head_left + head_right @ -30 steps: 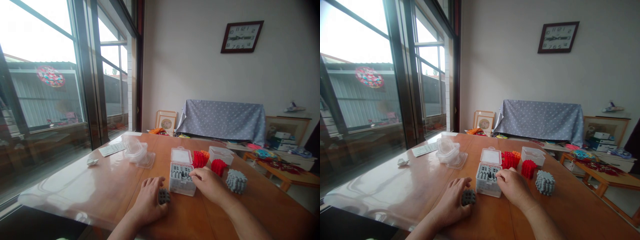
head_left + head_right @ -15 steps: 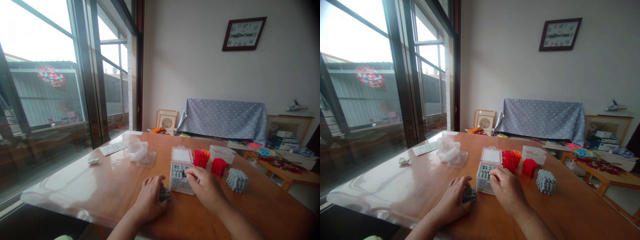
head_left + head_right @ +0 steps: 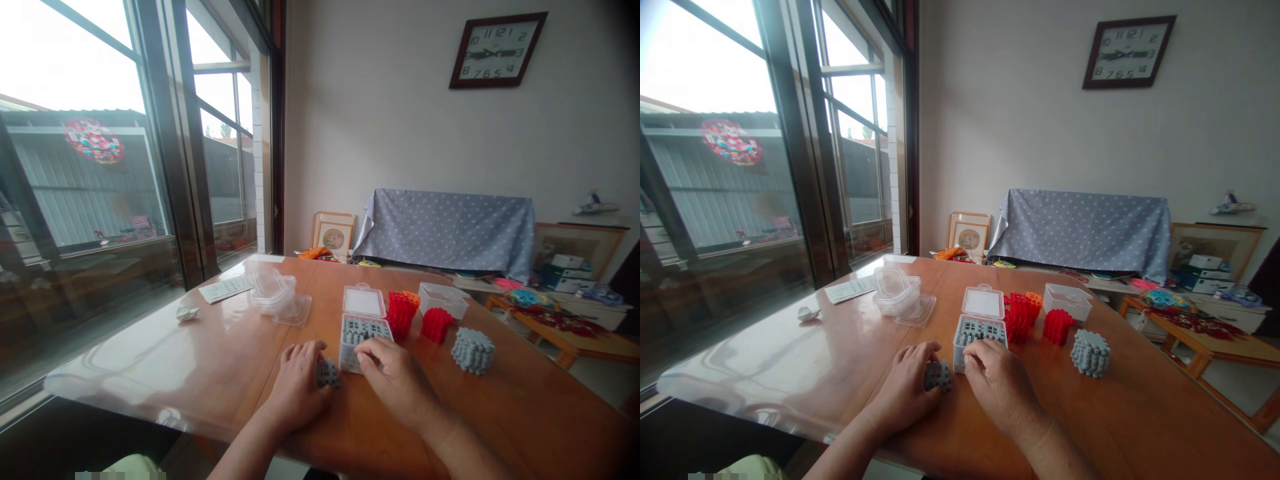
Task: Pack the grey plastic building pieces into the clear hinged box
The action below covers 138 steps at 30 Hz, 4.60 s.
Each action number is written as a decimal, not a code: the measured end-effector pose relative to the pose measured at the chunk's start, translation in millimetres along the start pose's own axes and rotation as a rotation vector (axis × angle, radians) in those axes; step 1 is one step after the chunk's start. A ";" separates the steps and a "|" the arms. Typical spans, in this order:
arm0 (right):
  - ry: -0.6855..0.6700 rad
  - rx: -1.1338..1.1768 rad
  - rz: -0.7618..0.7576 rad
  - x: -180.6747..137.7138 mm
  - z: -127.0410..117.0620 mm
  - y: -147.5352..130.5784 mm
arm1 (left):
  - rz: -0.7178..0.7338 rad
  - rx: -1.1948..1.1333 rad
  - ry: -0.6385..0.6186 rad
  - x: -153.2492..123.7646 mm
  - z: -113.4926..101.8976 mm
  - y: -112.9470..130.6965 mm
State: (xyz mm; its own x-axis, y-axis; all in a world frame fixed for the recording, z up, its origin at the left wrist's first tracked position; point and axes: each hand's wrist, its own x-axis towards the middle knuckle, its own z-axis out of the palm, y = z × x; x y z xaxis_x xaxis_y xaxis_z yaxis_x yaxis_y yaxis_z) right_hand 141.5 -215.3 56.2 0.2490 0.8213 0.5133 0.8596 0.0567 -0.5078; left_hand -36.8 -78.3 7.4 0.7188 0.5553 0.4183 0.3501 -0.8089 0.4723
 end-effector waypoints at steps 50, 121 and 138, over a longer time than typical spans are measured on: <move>0.264 0.064 0.120 24.0 -28.5 73.5 | -0.027 -0.092 -0.007 -0.1 -5.6 2.7; 0.194 0.331 0.247 14.6 -20.0 26.3 | 0.216 -0.096 0.263 -12.1 -3.1 -5.6; 0.110 -0.004 0.217 16.0 -20.5 79.9 | 0.154 -0.110 0.208 -4.5 -1.7 -9.7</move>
State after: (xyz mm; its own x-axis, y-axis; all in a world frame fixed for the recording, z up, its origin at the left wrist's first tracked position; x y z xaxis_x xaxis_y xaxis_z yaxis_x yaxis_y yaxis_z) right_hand 223.3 -209.3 38.1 0.4745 0.7475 0.4648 0.7826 -0.1166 -0.6115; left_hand -44.4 -72.6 2.2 0.6160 0.4647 0.6361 0.1709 -0.8671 0.4679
